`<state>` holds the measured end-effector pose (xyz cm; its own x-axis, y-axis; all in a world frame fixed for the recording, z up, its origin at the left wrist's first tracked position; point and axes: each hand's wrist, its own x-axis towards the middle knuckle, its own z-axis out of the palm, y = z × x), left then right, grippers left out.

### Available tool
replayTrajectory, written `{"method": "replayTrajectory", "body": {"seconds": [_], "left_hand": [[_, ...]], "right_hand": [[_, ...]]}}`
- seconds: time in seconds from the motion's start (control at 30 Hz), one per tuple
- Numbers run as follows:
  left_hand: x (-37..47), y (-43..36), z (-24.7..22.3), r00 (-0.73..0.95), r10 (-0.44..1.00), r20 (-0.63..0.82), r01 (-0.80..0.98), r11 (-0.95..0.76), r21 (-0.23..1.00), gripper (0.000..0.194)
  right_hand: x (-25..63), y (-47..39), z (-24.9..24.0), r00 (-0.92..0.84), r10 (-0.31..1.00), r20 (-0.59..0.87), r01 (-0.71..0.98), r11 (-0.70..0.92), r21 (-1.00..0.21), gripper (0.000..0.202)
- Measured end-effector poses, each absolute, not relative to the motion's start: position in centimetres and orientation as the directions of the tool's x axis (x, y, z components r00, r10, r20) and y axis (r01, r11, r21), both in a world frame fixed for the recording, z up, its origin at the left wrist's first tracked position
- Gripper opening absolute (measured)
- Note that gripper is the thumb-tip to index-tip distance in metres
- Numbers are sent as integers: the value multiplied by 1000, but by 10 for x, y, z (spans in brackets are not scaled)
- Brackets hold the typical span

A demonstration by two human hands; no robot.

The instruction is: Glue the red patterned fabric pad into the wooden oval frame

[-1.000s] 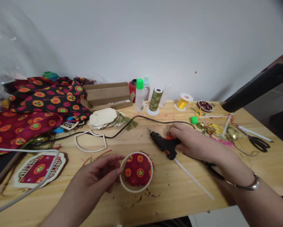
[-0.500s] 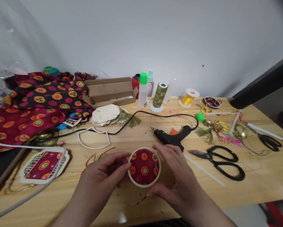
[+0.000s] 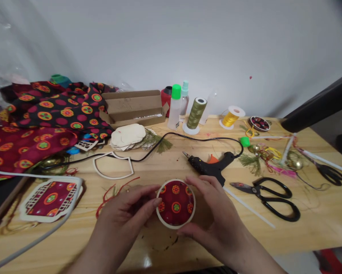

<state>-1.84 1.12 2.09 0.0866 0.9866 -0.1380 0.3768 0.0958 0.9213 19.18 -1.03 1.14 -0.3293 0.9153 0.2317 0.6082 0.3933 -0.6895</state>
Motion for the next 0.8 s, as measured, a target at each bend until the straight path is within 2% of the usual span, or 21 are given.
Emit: {"method": "replayTrajectory", "body": {"seconds": [0.07,0.13,0.2,0.27,0.43,0.8], "left_hand": [[-23,10,16,142,989,30,480,-95,872,25],[-28,8,11,223,957,186,588,-285,757,43],[-31,5,6,290,923,254,650,-384,655,61],[-32,2,3,299,921,250,684,-389,617,66],[-28,-2,0,257,940,223,697,-340,631,59],[-33,2,-7,305,914,268,707,-406,580,61]], "right_hand": [[192,-11,12,-322,925,203,594,364,-717,77],[193,-12,12,-312,934,173,592,334,-734,74],[193,-13,12,-308,939,152,596,314,-739,72],[194,-13,12,-309,940,144,602,311,-735,73],[193,-13,11,-308,941,141,610,309,-730,75],[191,-12,11,-340,930,140,610,331,-720,77]]}}
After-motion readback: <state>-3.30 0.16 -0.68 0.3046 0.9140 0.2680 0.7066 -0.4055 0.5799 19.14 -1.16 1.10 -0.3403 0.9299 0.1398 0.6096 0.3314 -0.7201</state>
